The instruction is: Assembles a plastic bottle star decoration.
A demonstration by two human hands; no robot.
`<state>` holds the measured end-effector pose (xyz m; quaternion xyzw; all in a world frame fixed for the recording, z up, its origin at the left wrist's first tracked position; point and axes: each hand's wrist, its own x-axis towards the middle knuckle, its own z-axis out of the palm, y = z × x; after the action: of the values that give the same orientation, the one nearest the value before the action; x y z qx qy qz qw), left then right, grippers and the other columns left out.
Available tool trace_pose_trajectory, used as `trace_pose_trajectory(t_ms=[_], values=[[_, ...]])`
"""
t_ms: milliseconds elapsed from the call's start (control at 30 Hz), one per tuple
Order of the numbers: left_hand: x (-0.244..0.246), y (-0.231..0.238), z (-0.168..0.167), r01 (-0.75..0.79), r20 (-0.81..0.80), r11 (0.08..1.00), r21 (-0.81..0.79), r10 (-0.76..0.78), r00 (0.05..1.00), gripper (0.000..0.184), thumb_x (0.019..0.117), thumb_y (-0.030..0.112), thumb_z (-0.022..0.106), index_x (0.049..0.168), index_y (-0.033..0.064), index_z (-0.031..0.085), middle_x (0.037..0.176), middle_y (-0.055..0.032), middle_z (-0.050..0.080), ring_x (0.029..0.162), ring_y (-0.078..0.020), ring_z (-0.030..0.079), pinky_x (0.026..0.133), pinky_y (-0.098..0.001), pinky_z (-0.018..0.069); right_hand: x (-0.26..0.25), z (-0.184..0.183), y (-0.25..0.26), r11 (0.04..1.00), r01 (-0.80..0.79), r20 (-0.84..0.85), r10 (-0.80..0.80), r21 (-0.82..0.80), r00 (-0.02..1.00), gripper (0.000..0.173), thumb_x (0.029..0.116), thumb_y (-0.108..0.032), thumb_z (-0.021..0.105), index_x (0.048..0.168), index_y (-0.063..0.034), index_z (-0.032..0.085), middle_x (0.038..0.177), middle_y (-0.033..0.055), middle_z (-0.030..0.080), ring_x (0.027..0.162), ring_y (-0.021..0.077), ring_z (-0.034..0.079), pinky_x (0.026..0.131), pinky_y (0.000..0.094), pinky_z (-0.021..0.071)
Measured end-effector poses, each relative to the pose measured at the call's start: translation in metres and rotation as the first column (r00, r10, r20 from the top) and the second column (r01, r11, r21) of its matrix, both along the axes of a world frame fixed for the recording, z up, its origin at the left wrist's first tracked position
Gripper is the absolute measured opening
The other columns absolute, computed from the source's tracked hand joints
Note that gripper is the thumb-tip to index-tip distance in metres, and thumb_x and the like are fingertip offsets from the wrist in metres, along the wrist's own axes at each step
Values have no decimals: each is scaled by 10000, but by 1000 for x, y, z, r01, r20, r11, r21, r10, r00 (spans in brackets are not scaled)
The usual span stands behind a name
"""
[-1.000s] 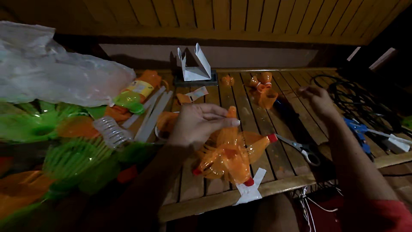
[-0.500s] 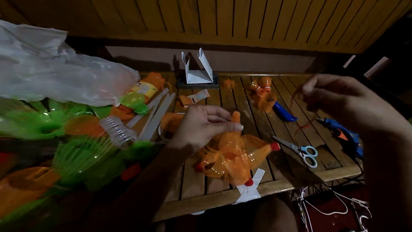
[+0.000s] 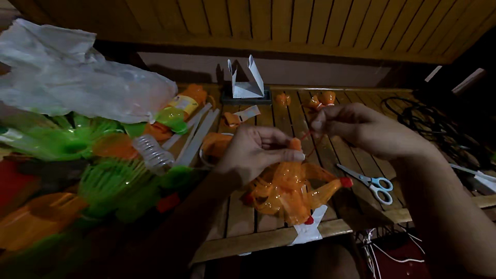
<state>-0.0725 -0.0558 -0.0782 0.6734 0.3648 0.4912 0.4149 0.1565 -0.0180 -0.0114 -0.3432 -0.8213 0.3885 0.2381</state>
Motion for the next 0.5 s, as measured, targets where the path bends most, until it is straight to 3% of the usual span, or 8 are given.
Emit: trace_pose_trajectory(t_ms=[100, 167, 233, 300, 333, 433, 500], values=[[1, -1, 1, -30, 11, 999, -27, 30, 999, 147, 802, -47, 796, 872, 72, 744, 777, 45, 736, 700, -1, 688, 668, -162, 589, 19, -2, 5, 984, -8, -121, -14, -177, 993, 368, 1066, -128, 354, 865, -160, 661, 757, -108, 658, 729, -30, 623, 679, 143, 525], [3, -3, 4, -65, 15, 996, -62, 66, 998, 164, 788, -65, 795, 862, 70, 741, 760, 54, 732, 692, 8, 685, 661, -154, 586, 37, -5, 7, 979, 12, -194, -52, -201, 980, 396, 1061, -178, 347, 810, -203, 652, 725, -113, 626, 711, -19, 608, 680, 155, 524], [5, -5, 7, -92, 15, 991, -93, 94, 995, 160, 787, -54, 802, 859, 71, 735, 756, 57, 726, 695, 13, 681, 666, -151, 582, 58, -9, 9, 991, 28, -290, -67, -134, 955, 335, 1034, -262, 448, 836, -261, 720, 835, -135, 689, 815, -26, 643, 760, 157, 543], [6, -4, 8, -99, 10, 989, -107, 100, 995, 158, 787, -36, 811, 867, 75, 734, 768, 63, 726, 712, 20, 683, 684, -149, 583, 73, -16, 11, 997, -73, -442, 51, -32, 895, 252, 1000, -398, 567, 868, -319, 767, 998, -136, 731, 966, -4, 655, 859, 177, 531], [6, -4, 7, -97, 10, 990, -104, 99, 995, 155, 788, -31, 812, 866, 78, 733, 770, 65, 726, 714, 23, 682, 686, -147, 581, 77, -18, 10, 988, -151, -524, 136, 14, 841, 234, 987, -413, 589, 874, -322, 772, 1012, -129, 738, 986, 11, 664, 883, 190, 536], [5, -3, 5, -83, 8, 993, -85, 84, 996, 144, 796, -16, 814, 874, 78, 738, 779, 52, 734, 714, 10, 690, 679, -155, 586, 78, -25, 0, 941, -326, -722, 291, 95, 628, 228, 980, -324, 607, 793, -226, 692, 728, -117, 621, 738, 21, 637, 774, 208, 562], [4, -3, 4, -80, -12, 993, -82, 79, 997, 125, 808, 18, 823, 883, 81, 746, 786, 42, 733, 708, -3, 687, 661, -158, 584, 77, -26, -8, 919, -375, -757, 332, 125, 563, 284, 971, -323, 613, 729, -174, 618, 645, -87, 543, 630, 43, 590, 676, 221, 556]])
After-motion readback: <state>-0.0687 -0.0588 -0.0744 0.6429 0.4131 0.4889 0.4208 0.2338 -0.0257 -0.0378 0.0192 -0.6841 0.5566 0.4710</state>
